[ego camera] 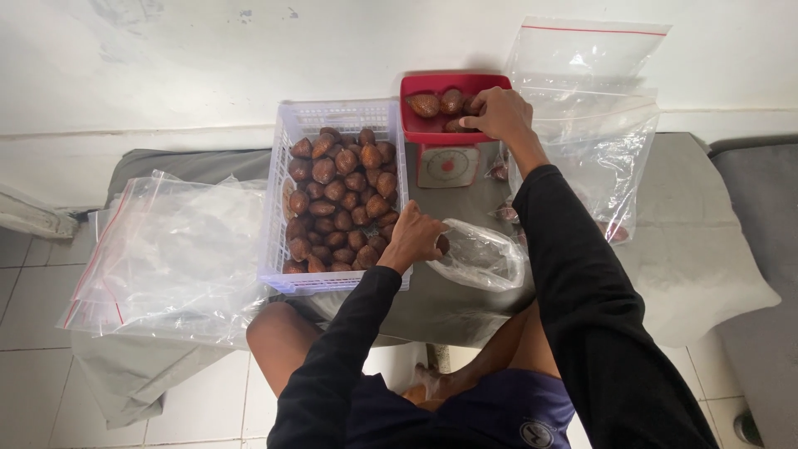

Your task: The person transfers brown, oval-shaped fruits from a red weighing tray into a clear plastic bag. After filling the bag, they seal it by pressing the zip-lock closure shut and set the sealed bag aside.

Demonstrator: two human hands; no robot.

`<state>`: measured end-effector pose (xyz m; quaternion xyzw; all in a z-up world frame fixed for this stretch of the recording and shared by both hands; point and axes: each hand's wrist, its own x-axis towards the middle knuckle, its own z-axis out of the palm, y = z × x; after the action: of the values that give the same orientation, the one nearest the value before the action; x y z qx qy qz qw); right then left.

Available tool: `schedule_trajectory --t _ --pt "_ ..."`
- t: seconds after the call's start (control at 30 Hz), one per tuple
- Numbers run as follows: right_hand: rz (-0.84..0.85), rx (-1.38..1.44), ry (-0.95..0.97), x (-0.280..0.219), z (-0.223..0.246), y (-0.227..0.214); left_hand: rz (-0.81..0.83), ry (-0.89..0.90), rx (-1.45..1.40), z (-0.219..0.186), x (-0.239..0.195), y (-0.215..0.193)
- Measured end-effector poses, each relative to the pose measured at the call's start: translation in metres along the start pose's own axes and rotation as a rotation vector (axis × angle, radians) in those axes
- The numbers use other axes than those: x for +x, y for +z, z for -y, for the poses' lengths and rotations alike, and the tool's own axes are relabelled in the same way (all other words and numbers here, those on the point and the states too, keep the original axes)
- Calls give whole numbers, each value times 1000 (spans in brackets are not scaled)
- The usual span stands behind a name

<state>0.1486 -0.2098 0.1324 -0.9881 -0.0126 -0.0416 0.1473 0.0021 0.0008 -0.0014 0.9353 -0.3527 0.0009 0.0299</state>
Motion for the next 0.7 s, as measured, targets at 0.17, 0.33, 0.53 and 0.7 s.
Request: schedule_trajectory --t 0.17,0.33,0.53,0.7 --pt "122 71 36 18 -7 11 -8 5 -14 1 -2 -3" --pt "153 -28 59 35 -15 25 18 3 9 0 1 1" --pt "229 -156 70 51 -17 34 28 22 36 -1 -1 -2" --pt "218 -94 97 37 -3 21 22 7 43 0 2 5"
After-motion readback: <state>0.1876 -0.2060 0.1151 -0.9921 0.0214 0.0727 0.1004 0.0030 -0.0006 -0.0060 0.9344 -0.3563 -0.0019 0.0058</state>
